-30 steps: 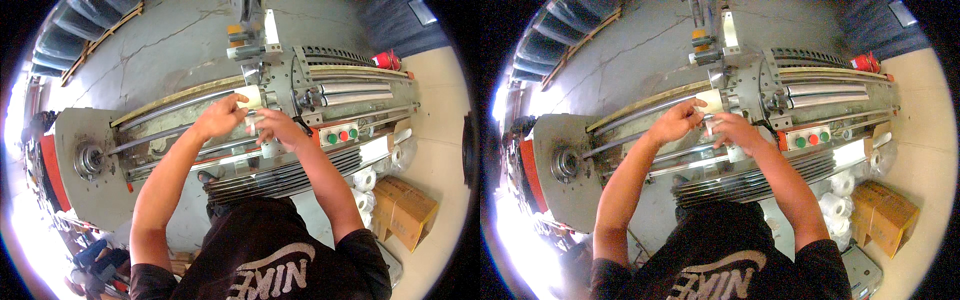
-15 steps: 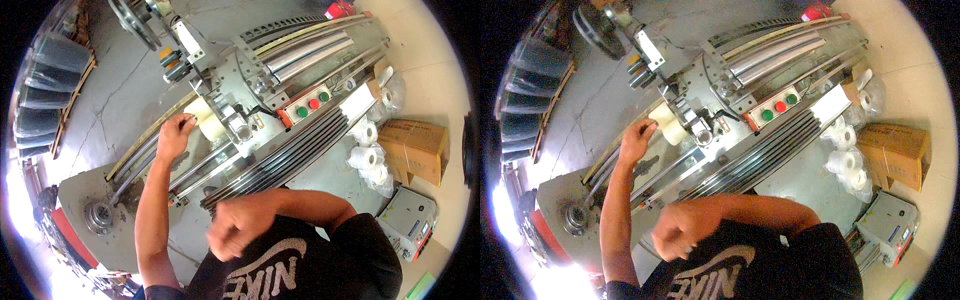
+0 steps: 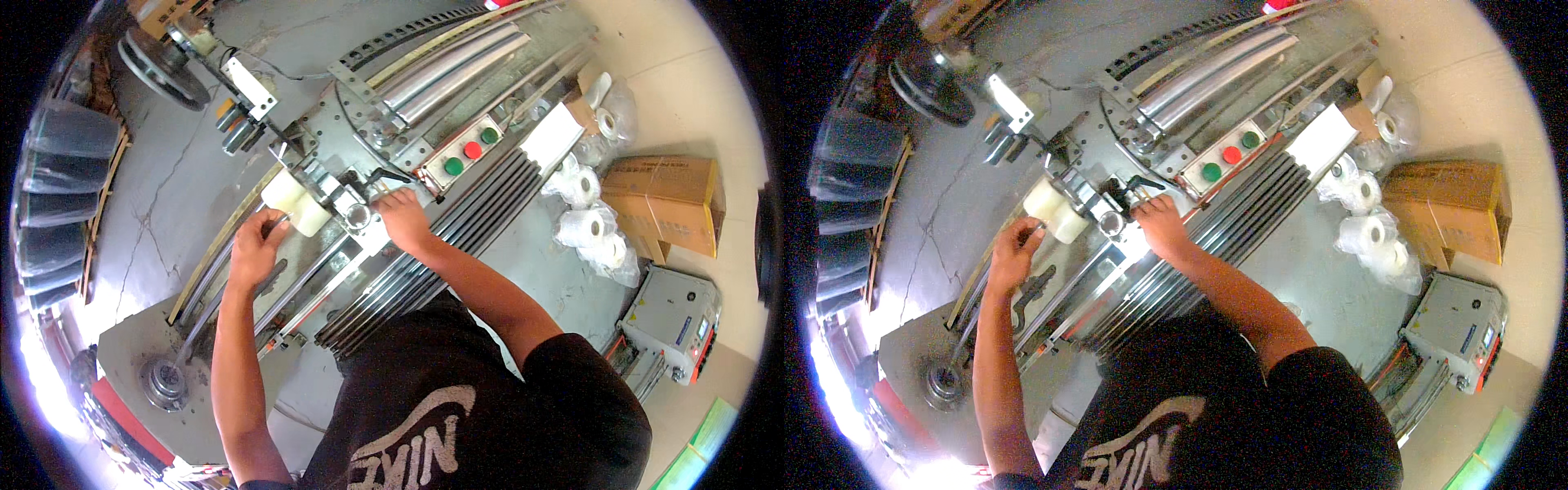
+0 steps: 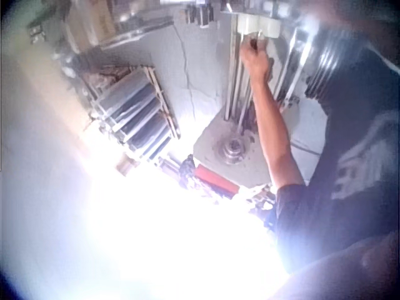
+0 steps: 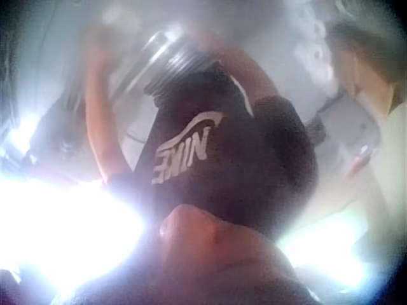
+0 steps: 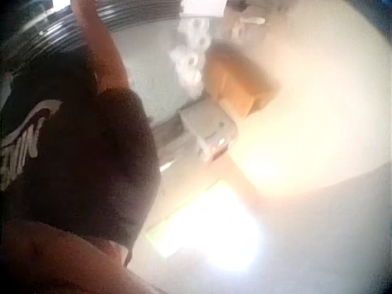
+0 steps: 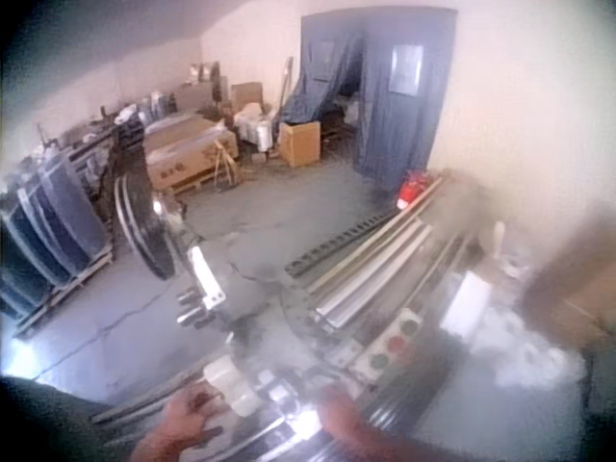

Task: The person picks up metal tubes from a stack, places them individually into the feed mechanism of a processing machine, and aligns them for the rollers.

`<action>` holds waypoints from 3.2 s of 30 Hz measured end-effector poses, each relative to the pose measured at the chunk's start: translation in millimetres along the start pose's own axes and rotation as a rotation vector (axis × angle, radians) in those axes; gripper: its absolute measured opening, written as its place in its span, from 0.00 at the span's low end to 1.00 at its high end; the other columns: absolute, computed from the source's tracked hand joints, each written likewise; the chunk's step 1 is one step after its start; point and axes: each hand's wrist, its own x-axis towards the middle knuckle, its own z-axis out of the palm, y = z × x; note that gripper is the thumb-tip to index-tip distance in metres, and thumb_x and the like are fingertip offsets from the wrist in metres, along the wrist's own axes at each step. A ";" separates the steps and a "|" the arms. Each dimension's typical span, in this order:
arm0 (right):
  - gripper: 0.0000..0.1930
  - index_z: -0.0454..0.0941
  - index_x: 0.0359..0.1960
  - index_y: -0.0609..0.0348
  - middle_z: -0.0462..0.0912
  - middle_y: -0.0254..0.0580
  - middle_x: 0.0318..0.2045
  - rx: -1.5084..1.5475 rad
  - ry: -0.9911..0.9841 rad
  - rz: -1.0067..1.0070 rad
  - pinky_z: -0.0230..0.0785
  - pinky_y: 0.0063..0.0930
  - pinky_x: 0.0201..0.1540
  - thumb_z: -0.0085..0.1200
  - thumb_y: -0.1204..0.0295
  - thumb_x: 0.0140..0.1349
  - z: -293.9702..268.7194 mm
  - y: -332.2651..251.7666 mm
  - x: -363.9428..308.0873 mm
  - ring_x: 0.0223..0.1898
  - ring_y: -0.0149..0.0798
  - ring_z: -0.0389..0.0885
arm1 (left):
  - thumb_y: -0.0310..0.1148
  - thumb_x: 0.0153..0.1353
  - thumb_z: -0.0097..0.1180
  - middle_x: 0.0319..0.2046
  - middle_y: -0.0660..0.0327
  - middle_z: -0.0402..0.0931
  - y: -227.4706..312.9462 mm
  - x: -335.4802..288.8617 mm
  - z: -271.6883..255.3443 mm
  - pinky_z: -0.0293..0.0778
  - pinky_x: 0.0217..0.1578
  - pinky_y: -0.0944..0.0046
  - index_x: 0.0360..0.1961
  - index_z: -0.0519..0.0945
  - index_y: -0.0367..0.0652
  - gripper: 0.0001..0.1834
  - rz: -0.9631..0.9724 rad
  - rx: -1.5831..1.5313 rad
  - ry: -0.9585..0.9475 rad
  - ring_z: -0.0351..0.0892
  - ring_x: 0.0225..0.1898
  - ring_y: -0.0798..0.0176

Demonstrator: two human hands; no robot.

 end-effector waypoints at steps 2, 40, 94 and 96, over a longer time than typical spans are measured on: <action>0.15 0.84 0.43 0.56 0.84 0.42 0.40 -0.060 -0.004 0.011 0.65 0.41 0.59 0.59 0.71 0.52 2.5 -2.1 -5.3 0.48 0.46 0.80 | 0.32 0.66 0.62 0.31 0.62 0.81 4.4 -0.8 0.6 0.74 0.40 0.65 0.43 0.82 0.36 0.11 -0.018 0.019 -0.021 0.77 0.33 0.69; 0.16 0.80 0.46 0.64 0.83 0.42 0.37 1.354 0.431 0.960 0.83 0.34 0.40 0.54 0.61 0.73 -127.2 4.1 -25.4 0.37 0.38 0.84 | 0.29 0.61 0.65 0.44 0.47 0.82 -165.3 -257.8 -4.3 0.76 0.49 0.49 0.51 0.79 0.45 0.17 -0.193 0.346 0.037 0.81 0.47 0.42; 0.31 0.70 0.67 0.59 0.72 0.48 0.67 0.098 -0.245 -0.042 0.53 0.50 0.73 0.60 0.59 0.65 -129.0 81.1 -207.6 0.70 0.50 0.67 | 0.59 0.64 0.63 0.46 0.61 0.80 -157.3 -288.5 243.6 0.76 0.51 0.54 0.56 0.75 0.44 0.32 -0.963 -1.056 0.746 0.79 0.47 0.61; 0.32 0.69 0.69 0.58 0.71 0.48 0.68 0.073 -0.268 -0.117 0.50 0.50 0.75 0.59 0.58 0.66 -122.1 87.0 -197.9 0.72 0.49 0.65 | 0.56 0.65 0.64 0.42 0.64 0.81 -179.4 -285.2 245.2 0.77 0.46 0.56 0.50 0.78 0.46 0.25 -0.967 -0.983 0.709 0.79 0.44 0.64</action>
